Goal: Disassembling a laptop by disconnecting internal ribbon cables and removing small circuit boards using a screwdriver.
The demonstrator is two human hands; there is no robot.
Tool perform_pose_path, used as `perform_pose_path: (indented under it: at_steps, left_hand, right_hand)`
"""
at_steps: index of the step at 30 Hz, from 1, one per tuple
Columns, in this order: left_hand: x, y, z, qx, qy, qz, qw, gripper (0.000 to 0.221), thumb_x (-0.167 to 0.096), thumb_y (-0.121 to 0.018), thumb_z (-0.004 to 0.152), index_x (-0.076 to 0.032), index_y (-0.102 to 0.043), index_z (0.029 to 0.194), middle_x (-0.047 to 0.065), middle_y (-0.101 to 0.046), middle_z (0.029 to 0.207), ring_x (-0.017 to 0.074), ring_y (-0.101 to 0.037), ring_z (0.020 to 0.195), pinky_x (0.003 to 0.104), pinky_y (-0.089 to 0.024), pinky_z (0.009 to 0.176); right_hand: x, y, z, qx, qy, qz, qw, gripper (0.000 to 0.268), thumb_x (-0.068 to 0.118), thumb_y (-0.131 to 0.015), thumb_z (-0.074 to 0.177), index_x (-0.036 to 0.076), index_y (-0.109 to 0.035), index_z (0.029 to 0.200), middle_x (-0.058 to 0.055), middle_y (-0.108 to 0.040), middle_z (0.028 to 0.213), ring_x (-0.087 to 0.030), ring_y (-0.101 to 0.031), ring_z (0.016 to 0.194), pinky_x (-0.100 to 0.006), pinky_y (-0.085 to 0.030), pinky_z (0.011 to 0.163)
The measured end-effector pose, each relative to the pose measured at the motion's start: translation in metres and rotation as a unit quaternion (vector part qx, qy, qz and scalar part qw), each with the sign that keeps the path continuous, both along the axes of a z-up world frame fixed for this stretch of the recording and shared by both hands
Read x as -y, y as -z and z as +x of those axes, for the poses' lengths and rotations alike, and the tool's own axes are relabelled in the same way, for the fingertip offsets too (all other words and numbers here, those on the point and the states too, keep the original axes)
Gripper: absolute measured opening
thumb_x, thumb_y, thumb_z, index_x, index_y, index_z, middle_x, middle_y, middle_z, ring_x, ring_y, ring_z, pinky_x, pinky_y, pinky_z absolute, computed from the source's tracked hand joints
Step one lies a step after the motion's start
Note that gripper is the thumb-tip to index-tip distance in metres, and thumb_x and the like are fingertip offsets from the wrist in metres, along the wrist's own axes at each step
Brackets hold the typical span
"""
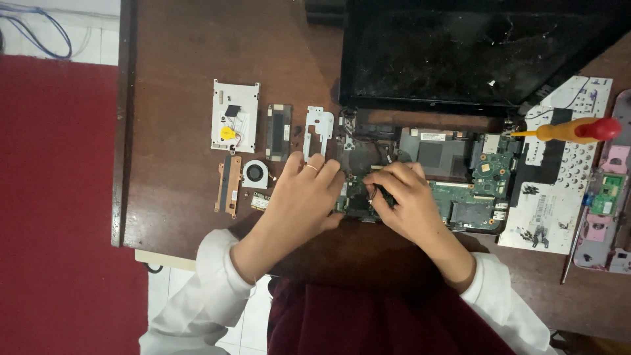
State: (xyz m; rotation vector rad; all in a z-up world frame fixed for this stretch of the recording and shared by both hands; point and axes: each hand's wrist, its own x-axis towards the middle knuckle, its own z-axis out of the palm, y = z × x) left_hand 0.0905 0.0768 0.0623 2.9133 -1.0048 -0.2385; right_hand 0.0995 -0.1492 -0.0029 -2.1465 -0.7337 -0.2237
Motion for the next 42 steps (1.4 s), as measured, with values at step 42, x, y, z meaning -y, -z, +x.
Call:
perform_pose_path:
  at_steps: [42]
  left_hand:
    - [-0.006, 0.023, -0.005, 0.051, 0.003, -0.056, 0.997, 0.070, -0.044, -0.088, 0.070, -0.009, -0.068, 0.127, 0.011, -0.060, 0.120, 0.0285, -0.052, 0.105, 0.042, -0.040, 0.089]
  right_hand:
    - [-0.004, -0.003, 0.002, 0.013, 0.010, -0.012, 1.000, 0.007, 0.008, -0.070, 0.094, 0.013, -0.073, 0.098, 0.000, -0.059, 0.079, -0.020, -0.063, 0.068, -0.031, -0.046, 0.079]
